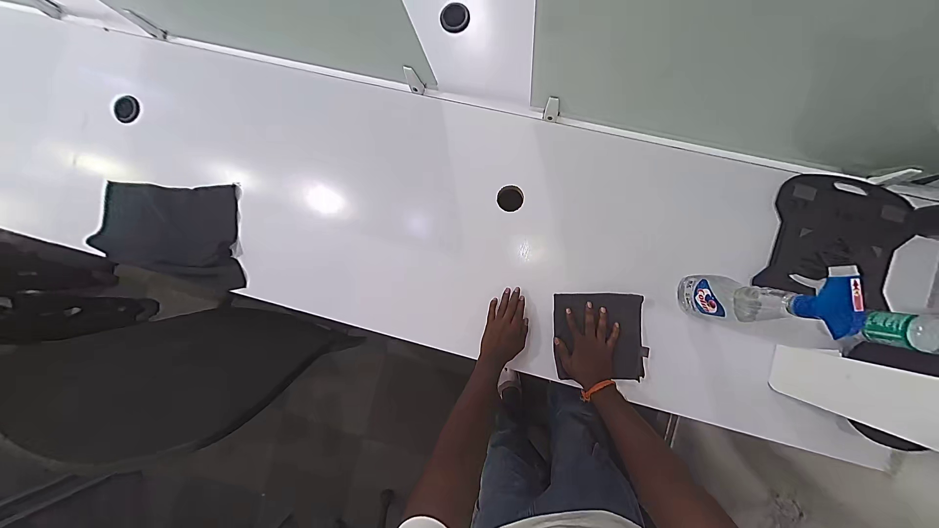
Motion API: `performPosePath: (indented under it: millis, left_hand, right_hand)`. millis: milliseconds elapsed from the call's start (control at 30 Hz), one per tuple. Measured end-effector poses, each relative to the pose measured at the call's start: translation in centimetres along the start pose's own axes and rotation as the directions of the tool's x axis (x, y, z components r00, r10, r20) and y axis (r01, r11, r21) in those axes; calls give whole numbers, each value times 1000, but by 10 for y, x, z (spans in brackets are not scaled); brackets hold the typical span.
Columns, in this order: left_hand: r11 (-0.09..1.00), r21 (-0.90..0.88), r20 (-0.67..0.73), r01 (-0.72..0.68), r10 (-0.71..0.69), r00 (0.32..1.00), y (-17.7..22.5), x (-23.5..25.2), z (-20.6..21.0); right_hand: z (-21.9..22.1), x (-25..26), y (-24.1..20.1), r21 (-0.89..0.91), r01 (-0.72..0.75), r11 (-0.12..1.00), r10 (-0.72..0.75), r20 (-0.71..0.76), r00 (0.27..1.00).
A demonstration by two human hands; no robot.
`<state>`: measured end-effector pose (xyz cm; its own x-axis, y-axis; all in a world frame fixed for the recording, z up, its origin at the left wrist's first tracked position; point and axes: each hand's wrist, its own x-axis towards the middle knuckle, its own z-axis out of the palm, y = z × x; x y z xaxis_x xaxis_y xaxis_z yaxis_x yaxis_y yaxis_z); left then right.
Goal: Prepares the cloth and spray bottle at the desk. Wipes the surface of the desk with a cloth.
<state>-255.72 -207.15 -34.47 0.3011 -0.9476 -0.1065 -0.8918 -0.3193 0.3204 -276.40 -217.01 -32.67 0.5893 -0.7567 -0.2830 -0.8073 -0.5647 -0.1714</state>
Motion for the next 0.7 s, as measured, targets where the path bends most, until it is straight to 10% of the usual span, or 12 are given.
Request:
performPosePath:
  millis: [467, 700]
  left_hand:
    - [997, -56, -104, -49, 43, 994, -5, -3, 2]
    - [986, -149, -256, -68, 28, 966, -8, -5, 5]
  right_hand:
    - [-60, 270, -42, 66, -65, 996, 77, -209, 975]
    - [-57, 269, -61, 68, -125, 990, 136, -211, 968]
